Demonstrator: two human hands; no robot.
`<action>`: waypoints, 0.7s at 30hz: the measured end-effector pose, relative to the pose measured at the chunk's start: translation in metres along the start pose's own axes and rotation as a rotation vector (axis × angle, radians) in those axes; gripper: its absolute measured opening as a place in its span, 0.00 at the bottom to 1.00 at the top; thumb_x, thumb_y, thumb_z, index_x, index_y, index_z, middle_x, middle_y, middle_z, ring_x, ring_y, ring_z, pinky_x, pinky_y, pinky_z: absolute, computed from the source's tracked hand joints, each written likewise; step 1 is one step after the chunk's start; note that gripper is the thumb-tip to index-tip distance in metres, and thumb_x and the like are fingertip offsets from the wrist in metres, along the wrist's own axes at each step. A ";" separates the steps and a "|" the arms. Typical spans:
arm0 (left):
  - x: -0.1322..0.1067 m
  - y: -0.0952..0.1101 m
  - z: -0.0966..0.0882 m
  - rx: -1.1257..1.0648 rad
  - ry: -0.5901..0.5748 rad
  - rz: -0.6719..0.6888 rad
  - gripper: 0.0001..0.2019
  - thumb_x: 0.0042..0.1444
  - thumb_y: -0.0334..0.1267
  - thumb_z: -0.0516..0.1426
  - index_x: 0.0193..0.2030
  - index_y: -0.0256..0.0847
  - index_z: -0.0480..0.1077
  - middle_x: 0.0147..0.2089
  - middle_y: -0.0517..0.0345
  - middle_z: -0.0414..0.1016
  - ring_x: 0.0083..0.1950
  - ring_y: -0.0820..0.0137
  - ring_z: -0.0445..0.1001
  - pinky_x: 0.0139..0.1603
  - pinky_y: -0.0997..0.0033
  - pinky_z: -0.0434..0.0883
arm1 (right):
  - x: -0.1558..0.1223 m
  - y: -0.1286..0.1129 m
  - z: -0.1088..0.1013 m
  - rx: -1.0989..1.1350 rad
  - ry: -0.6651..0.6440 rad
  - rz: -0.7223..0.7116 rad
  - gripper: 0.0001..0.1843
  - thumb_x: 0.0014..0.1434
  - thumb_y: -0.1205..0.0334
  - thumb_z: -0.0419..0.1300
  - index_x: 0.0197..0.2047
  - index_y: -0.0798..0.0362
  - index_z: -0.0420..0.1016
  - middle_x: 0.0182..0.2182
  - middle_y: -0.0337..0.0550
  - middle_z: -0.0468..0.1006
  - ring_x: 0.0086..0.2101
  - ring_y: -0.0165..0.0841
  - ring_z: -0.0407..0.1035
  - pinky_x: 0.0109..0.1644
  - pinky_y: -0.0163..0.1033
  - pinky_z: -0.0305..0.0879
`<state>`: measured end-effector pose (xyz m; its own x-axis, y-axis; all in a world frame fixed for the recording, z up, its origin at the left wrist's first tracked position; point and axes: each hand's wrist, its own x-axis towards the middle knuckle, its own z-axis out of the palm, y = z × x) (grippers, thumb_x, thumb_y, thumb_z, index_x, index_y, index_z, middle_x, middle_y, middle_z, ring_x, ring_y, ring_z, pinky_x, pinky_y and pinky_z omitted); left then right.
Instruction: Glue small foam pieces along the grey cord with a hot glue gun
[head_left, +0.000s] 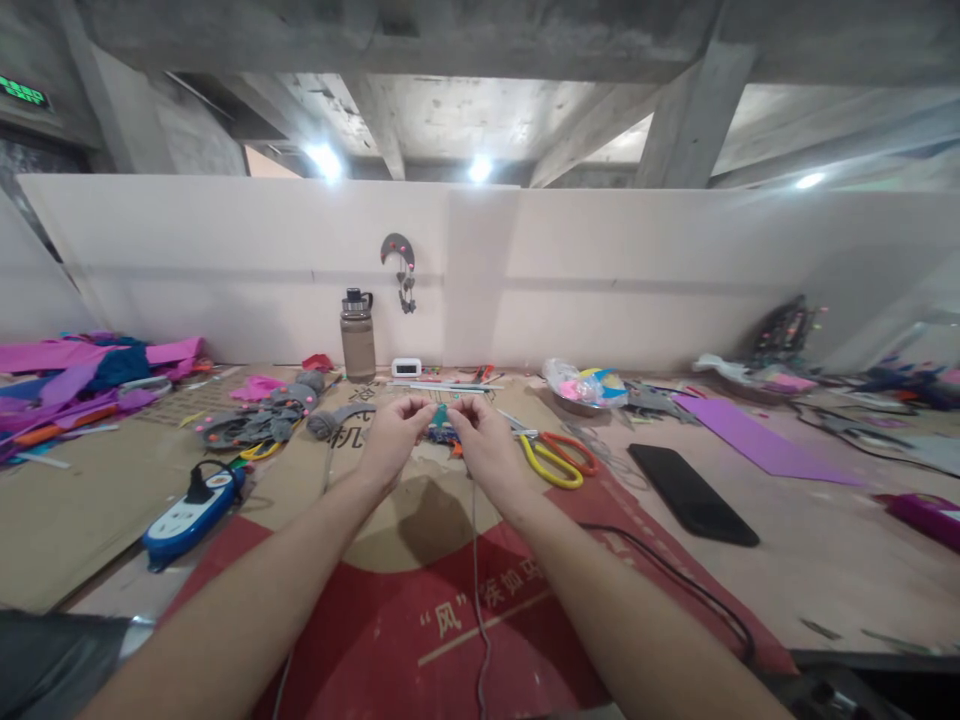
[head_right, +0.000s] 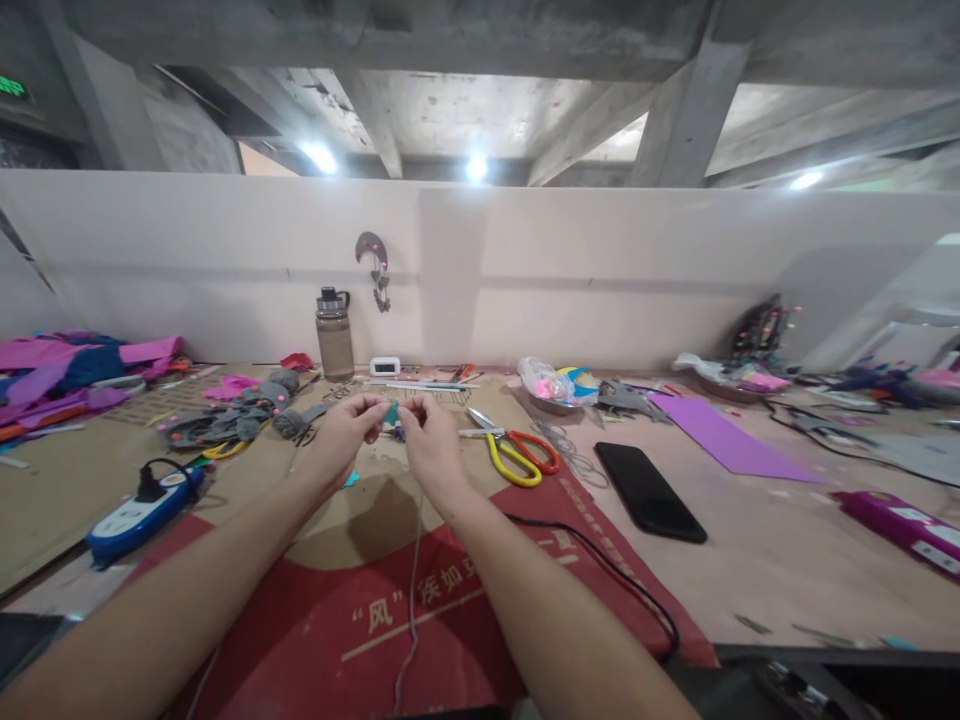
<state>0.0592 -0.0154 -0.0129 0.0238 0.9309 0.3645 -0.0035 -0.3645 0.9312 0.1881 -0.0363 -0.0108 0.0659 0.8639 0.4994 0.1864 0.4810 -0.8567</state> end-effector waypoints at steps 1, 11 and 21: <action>0.000 0.000 0.000 -0.015 -0.008 -0.006 0.11 0.46 0.44 0.59 0.29 0.37 0.68 0.21 0.65 0.62 0.21 0.78 0.56 0.22 0.76 0.54 | -0.001 -0.001 -0.001 -0.024 0.001 -0.012 0.07 0.54 0.58 0.52 0.30 0.53 0.66 0.24 0.35 0.67 0.26 0.29 0.61 0.31 0.35 0.57; -0.001 0.008 -0.002 0.157 -0.035 0.081 0.11 0.46 0.44 0.58 0.30 0.37 0.68 0.24 0.63 0.65 0.24 0.77 0.60 0.26 0.76 0.58 | 0.000 0.001 -0.005 -0.195 0.027 -0.078 0.08 0.56 0.56 0.51 0.32 0.51 0.65 0.27 0.39 0.70 0.29 0.32 0.63 0.34 0.37 0.57; -0.003 0.015 -0.002 0.227 -0.067 0.119 0.08 0.46 0.40 0.57 0.29 0.37 0.68 0.24 0.62 0.67 0.26 0.75 0.63 0.29 0.75 0.61 | 0.000 -0.001 -0.007 -0.231 0.022 -0.090 0.07 0.55 0.58 0.52 0.32 0.51 0.67 0.29 0.41 0.72 0.31 0.33 0.64 0.36 0.38 0.58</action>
<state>0.0566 -0.0234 0.0002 0.1030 0.8802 0.4632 0.2140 -0.4744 0.8539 0.1943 -0.0380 -0.0086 0.0596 0.8144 0.5772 0.4117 0.5067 -0.7575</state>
